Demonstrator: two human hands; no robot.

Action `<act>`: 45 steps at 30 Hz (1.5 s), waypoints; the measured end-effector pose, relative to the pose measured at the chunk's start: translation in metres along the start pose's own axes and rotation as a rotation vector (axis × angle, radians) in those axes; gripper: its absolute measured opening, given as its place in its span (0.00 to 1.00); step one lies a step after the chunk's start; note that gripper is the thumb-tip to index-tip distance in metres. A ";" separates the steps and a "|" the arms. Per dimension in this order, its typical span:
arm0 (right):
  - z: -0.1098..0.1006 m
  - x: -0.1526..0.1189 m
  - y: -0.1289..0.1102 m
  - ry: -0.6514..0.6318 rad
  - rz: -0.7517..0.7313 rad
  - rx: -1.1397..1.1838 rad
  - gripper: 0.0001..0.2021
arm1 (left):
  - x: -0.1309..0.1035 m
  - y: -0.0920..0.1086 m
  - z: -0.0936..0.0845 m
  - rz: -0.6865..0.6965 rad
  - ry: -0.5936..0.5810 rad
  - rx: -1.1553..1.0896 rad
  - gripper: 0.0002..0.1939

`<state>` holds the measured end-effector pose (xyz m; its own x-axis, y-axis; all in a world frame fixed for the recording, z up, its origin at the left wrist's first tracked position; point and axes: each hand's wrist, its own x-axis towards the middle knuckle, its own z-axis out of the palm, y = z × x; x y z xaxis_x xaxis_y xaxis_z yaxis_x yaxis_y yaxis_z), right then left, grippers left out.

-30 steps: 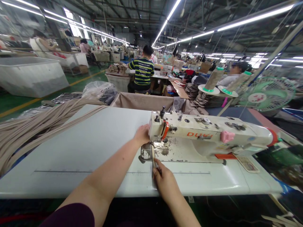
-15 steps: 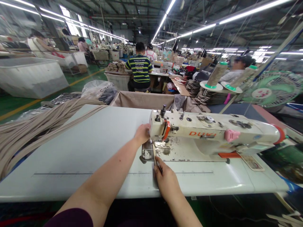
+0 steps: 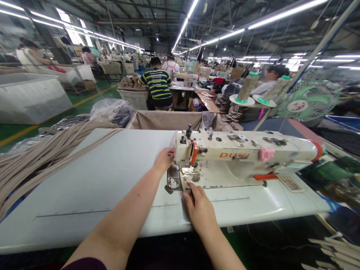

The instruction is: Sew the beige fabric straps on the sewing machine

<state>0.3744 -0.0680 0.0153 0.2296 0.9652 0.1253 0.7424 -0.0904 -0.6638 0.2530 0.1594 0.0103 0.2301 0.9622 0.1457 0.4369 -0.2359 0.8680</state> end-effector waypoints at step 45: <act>0.035 0.041 -0.057 -0.323 0.050 0.626 0.12 | -0.197 -0.014 -0.112 -0.163 0.267 -0.481 0.22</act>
<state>0.3197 -0.0147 0.0322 -0.0162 0.9969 -0.0770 0.2118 -0.0718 -0.9747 0.1040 -0.0115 0.0227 -0.0621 0.9967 0.0520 -0.0112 -0.0528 0.9985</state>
